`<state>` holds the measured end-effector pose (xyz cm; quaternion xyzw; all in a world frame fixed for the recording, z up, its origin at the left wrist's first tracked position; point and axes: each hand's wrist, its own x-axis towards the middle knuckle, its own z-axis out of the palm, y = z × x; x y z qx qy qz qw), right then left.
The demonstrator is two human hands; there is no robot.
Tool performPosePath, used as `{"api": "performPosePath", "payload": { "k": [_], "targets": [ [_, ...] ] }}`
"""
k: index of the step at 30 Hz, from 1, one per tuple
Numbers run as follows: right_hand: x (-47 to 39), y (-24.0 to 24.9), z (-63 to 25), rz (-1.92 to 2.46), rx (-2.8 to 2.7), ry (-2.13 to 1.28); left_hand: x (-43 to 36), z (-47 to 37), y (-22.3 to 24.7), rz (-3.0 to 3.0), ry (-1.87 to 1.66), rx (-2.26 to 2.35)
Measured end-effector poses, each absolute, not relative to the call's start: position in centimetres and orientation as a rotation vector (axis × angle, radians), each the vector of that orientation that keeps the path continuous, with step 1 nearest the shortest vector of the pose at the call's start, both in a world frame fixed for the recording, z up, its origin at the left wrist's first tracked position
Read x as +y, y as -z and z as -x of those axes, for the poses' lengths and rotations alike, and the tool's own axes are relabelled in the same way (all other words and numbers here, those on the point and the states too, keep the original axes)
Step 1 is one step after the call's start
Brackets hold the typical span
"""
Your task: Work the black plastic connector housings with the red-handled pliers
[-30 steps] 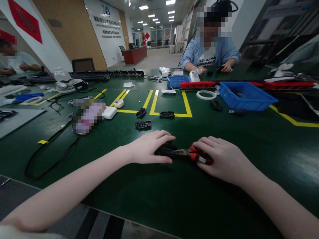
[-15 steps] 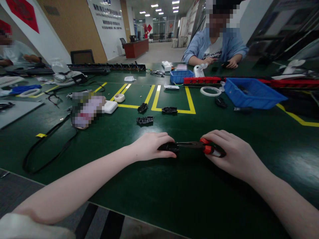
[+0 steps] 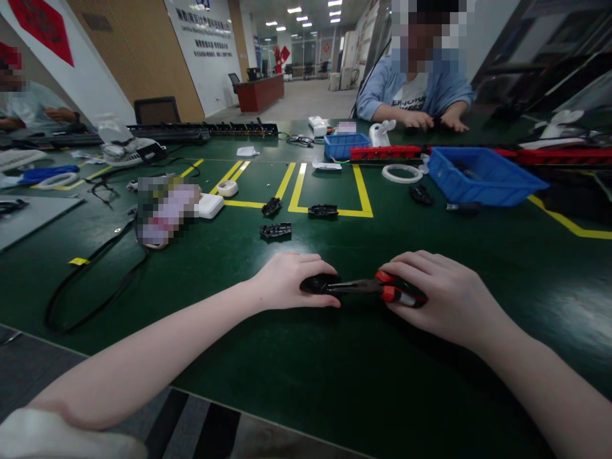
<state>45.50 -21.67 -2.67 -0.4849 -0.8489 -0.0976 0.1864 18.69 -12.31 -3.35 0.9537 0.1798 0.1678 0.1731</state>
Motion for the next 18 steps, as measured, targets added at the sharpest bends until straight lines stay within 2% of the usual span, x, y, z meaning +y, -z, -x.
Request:
{"api": "performPosePath", "payload": {
  "k": [10,18],
  "targets": [
    [-21.71,2.77,-45.24,1.367,-2.439,0.308,-12.25,-18.85,3.48,-2.722,-0.437,0.497],
    [-21.82,2.59,-44.72,1.392,-2.462,0.207,-12.07,-18.88,3.45,-2.713,-0.304,0.502]
  ]
}}
